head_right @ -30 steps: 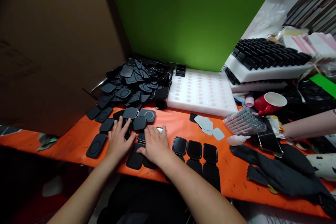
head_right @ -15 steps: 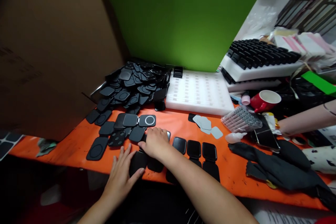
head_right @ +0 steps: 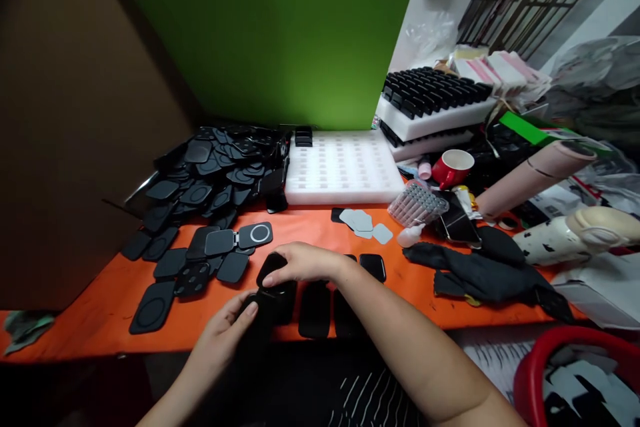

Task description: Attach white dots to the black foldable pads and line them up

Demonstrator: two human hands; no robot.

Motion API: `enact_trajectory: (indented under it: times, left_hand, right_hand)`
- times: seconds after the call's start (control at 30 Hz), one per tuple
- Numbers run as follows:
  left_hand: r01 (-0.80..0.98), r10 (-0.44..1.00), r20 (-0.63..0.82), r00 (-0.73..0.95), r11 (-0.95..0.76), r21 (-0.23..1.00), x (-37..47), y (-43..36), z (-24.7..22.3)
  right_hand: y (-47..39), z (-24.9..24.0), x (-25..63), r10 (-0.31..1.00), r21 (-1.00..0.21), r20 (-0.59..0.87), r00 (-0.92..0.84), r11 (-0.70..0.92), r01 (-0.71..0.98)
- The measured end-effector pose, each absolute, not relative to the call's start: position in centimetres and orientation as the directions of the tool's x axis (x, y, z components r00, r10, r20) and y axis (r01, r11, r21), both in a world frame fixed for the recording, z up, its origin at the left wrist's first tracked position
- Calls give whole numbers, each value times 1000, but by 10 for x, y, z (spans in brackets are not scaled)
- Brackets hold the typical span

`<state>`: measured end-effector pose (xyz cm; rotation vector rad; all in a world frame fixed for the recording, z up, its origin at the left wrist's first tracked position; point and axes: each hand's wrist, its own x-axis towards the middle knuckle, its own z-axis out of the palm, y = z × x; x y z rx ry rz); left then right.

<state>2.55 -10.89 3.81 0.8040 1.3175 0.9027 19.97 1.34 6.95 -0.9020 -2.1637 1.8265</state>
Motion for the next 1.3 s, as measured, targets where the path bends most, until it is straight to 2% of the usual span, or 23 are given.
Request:
enact_trajectory:
  times: [0.07, 0.13, 0.23, 0.3, 0.37, 0.43, 0.53, 0.6, 0.7, 0.77, 0.87, 0.97, 1.03, 1.13, 1.2, 1.3]
  left_hand:
    - [-193, 875, -483, 11, 476, 858, 32, -102, 40]
    - [-254, 866, -500, -23, 479, 840, 39, -95, 40]
    - [-287, 871, -486, -70, 449, 846, 46, -85, 45]
    - [-333, 880, -467, -86, 416, 846, 48, -81, 53]
    - [-372, 885, -455, -97, 392, 842, 45, -80, 64]
    - [-375, 877, -471, -94, 407, 833, 40, -81, 72]
    - [-343, 861, -502, -82, 449, 825, 33, -83, 74]
    - [-318, 877, -472, -93, 423, 849, 34, -82, 69]
    - [-169, 936, -321, -149, 295, 940, 45, -75, 54]
    - [-18, 973, -185, -137, 184, 983, 50, -68, 43]
    - [250, 998, -49, -47, 59, 967, 46, -65, 29]
    - [623, 999, -17, 38, -11, 782, 34, -74, 19]
    - [787, 996, -28, 81, -47, 616, 27, -85, 12]
    - [891, 989, -70, 132, -88, 445, 26, -98, 1]
    - [918, 984, -94, 152, -106, 382, 28, -101, -6]
    - [926, 981, -105, 160, -113, 360, 31, -100, -11]
  right_hand:
    - [13, 73, 203, 572, -927, -236, -786, 111, 359]
    - [5, 75, 199, 684, -849, -189, -705, 246, 467]
    - [-21, 73, 182, 827, -647, -9, -562, 424, 634]
    - [-42, 72, 171, 837, -594, 130, -532, 495, 633]
    - [-59, 71, 165, 815, -633, 216, -537, 536, 559]
    - [-70, 69, 166, 815, -720, 238, -529, 513, 467]
    - [-79, 63, 172, 919, -867, 149, -364, 299, 399]
    - [-82, 55, 174, 962, -938, -11, -273, 84, 336]
    - [-79, 41, 175, 906, -961, -263, -332, -216, 172]
    - [-64, 35, 180, 892, -943, -332, -307, -324, 79]
    - [-16, 36, 195, 946, -956, -293, -136, -292, 32]
    - [44, 43, 213, 969, -969, -242, -50, -239, 62]
    - [67, 45, 220, 968, -966, -241, -76, -231, 113]
    - [59, 41, 216, 952, -937, -260, -158, -209, 281]
    - [37, 35, 205, 943, -890, -259, -211, -148, 431]
    - [14, 29, 187, 930, -787, -256, -264, -42, 616]
